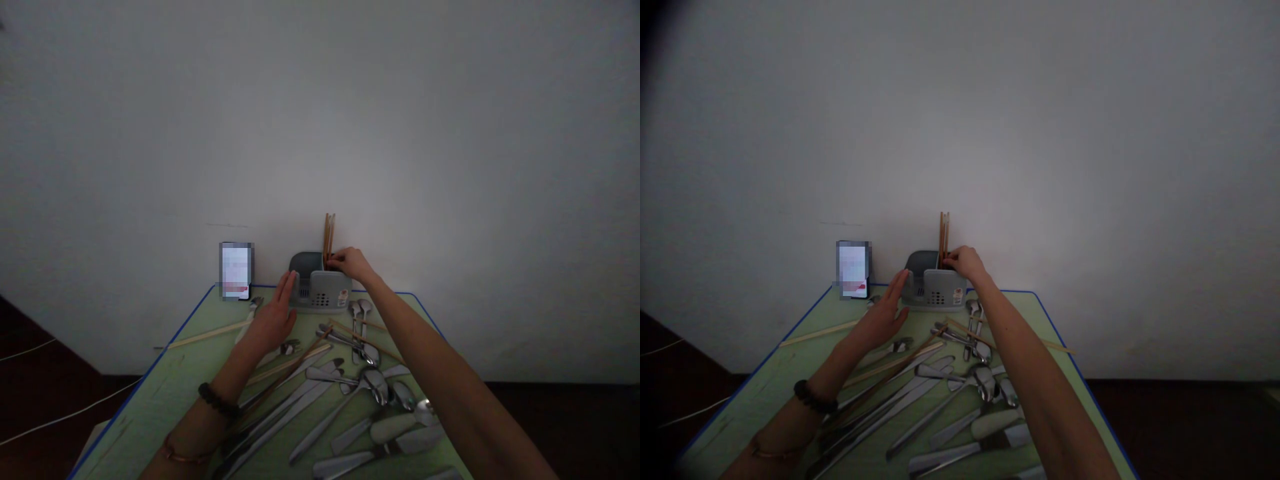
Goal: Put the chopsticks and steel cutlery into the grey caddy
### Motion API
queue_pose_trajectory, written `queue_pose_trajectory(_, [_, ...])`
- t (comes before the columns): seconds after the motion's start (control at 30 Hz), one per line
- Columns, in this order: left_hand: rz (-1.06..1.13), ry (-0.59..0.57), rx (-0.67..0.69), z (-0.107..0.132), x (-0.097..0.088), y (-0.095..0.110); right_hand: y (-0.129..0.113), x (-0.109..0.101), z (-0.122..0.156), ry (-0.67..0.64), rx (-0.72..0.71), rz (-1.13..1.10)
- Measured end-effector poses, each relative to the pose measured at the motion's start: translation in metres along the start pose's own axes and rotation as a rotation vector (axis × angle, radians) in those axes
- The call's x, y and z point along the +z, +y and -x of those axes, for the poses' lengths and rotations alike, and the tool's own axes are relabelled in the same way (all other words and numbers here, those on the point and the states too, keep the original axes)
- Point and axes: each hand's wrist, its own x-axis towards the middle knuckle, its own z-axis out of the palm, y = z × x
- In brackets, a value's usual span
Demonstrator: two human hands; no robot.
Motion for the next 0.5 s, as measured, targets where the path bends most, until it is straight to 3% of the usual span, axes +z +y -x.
queue_pose_trajectory(0.2, [-0.023, -0.011, 0.002, 0.001, -0.003, 0.005, -0.008, -0.014, 0.021, 0.073, 0.035, 0.021])
queue_pose_trajectory(0.4, [-0.041, 0.04, -0.03, 0.001, -0.009, 0.007, -0.017, -0.004, 0.093, 0.315, -0.012, -0.161])
queue_pose_trajectory(0.5, [-0.037, 0.105, -0.011, 0.001, -0.021, 0.015, -0.021, 0.0, 0.125, 0.227, -0.069, -0.305])
